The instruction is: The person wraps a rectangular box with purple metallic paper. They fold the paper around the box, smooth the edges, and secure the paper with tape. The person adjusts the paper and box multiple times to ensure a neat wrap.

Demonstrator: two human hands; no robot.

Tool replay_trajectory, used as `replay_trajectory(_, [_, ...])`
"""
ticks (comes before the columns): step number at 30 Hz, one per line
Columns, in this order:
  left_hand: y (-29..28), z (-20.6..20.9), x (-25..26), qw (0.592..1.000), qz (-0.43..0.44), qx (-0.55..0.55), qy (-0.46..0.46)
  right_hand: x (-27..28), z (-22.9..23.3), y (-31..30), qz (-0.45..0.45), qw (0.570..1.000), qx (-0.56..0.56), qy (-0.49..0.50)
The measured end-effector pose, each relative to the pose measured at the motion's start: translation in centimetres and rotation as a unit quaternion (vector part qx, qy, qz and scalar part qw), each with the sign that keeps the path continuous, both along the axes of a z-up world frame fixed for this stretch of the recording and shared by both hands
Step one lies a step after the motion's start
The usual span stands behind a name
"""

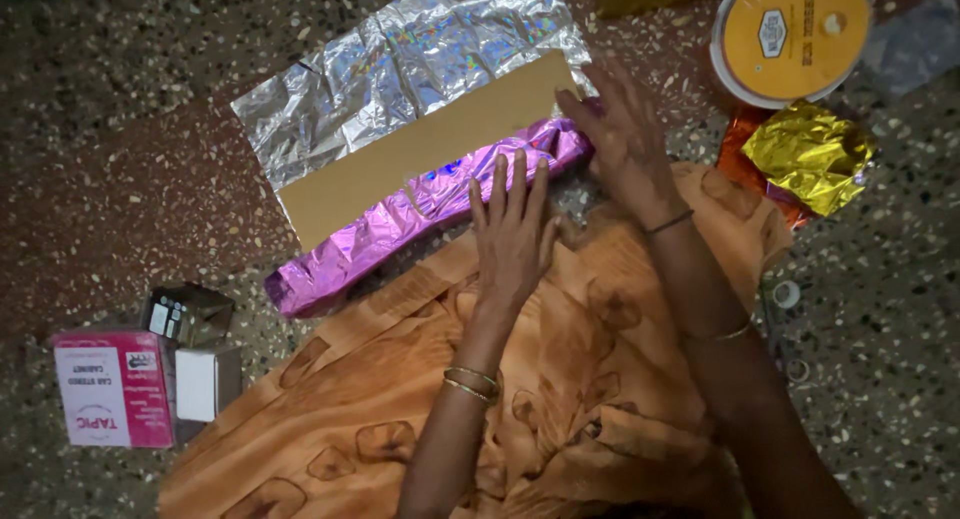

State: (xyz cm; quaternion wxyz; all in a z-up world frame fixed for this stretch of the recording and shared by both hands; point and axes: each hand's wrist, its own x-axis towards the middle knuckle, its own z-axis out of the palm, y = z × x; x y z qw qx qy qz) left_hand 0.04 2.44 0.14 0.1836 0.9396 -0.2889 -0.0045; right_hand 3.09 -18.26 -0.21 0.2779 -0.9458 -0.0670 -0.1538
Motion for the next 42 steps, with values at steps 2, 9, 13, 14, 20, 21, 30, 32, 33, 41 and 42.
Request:
replay_trajectory(2, [0.0,0.0,0.0,1.0,0.002,-0.011,-0.003,0.0,0.1,0.1,-0.028,0.999,-0.031,-0.001])
replay_trajectory(9, [0.2,-0.2,0.0,0.999,0.003,-0.029,0.012,-1.7,0.3,0.9,0.008,0.997,-0.071,0.011])
replay_trajectory(13, [0.9,0.1,0.5,0.999,-0.02,-0.028,-0.009,-1.3,-0.2,0.9,-0.015,0.998,-0.056,0.007])
replay_trajectory(14, [1.2,0.2,0.6,0.999,-0.025,-0.023,-0.01,-1.2,-0.3,0.9,-0.029,0.998,-0.059,-0.001])
replay_trajectory(20, [1.4,0.6,1.0,0.999,-0.031,-0.021,0.01,-2.3,-0.3,0.2,-0.069,0.997,-0.005,-0.02])
replay_trajectory(21, [1.5,0.6,0.9,0.999,-0.032,-0.022,0.014,-2.7,-0.3,0.3,-0.076,0.997,-0.001,-0.027])
replay_trajectory(30, [1.5,0.7,1.0,0.999,-0.033,-0.022,0.023,-3.6,0.2,0.6,-0.085,0.991,0.059,-0.083])
replay_trajectory(32, [1.5,0.6,1.0,0.999,-0.032,-0.026,0.016,-3.2,-0.1,0.8,-0.066,0.993,0.061,-0.076])
replay_trajectory(33, [1.4,0.6,1.0,0.999,-0.032,-0.027,0.013,-3.0,-0.2,0.9,-0.057,0.994,0.063,-0.072])
replay_trajectory(41, [1.4,0.8,1.0,0.999,-0.032,-0.026,0.017,-2.9,-0.7,0.8,-0.074,0.994,0.073,-0.032])
replay_trajectory(42, [1.4,0.9,0.9,0.999,-0.032,-0.027,0.016,-2.9,-0.7,0.8,-0.073,0.994,0.076,-0.031])
